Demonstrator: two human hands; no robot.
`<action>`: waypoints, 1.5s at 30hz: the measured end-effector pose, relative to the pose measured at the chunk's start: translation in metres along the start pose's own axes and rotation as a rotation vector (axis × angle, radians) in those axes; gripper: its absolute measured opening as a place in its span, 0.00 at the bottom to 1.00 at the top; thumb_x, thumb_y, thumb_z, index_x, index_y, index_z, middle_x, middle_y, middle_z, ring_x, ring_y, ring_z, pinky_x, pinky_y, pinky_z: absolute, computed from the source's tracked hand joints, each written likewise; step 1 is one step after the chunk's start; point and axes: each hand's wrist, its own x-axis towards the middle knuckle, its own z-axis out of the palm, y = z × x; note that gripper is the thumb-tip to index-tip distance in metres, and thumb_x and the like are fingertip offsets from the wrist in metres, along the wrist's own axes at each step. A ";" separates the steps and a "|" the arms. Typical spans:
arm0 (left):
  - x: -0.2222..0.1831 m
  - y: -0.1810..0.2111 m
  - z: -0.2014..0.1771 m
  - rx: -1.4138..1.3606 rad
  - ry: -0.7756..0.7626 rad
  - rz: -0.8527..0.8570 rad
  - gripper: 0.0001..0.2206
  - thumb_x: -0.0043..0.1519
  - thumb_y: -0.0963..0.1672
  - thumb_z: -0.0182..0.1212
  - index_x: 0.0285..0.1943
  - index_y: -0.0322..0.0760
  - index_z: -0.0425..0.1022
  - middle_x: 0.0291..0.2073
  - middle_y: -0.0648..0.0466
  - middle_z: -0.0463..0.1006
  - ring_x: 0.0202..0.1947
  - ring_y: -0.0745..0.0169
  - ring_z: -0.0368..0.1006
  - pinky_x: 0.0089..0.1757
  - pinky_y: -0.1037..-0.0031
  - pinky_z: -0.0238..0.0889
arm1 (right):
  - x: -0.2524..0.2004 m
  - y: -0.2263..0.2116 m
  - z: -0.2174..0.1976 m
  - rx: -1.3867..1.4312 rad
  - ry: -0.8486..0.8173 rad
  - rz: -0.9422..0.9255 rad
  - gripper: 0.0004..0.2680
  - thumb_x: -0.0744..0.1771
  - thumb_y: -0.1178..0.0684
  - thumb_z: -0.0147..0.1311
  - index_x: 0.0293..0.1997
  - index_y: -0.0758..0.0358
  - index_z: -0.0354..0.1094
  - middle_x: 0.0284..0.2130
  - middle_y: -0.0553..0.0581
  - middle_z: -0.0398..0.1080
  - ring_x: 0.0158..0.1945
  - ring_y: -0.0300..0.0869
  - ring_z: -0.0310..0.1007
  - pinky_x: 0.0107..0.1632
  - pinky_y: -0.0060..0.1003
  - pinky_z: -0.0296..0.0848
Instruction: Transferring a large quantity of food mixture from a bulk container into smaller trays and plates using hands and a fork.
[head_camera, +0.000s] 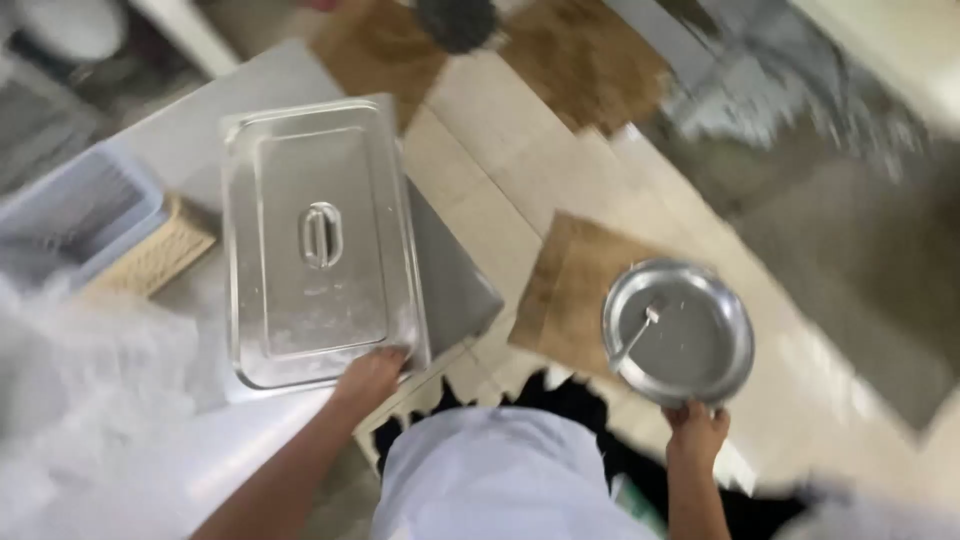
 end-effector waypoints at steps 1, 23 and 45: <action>0.001 -0.009 -0.025 -0.025 0.028 -0.044 0.25 0.54 0.38 0.53 0.64 0.38 0.69 0.53 0.43 0.78 0.52 0.39 0.76 0.47 0.51 0.73 | 0.022 -0.014 0.034 -0.019 -0.053 -0.012 0.16 0.66 0.60 0.49 0.60 0.60 0.50 0.48 0.61 0.68 0.44 0.43 0.71 0.45 0.44 0.80; -0.126 -0.024 -0.196 0.291 1.255 -0.205 0.13 0.69 0.35 0.42 0.48 0.32 0.77 0.41 0.45 0.76 0.39 0.44 0.71 0.38 0.61 0.66 | 0.089 0.016 0.229 -0.200 -0.474 0.106 0.14 0.67 0.61 0.47 0.54 0.45 0.51 0.36 0.61 0.69 0.31 0.48 0.71 0.37 0.49 0.77; -0.130 -0.090 -0.105 -0.300 1.724 -0.548 0.09 0.70 0.32 0.42 0.49 0.29 0.69 0.41 0.45 0.69 0.44 0.48 0.65 0.40 0.66 0.59 | 0.004 0.032 0.213 -0.237 -0.406 0.031 0.15 0.68 0.62 0.49 0.52 0.45 0.46 0.44 0.62 0.66 0.35 0.48 0.69 0.41 0.47 0.76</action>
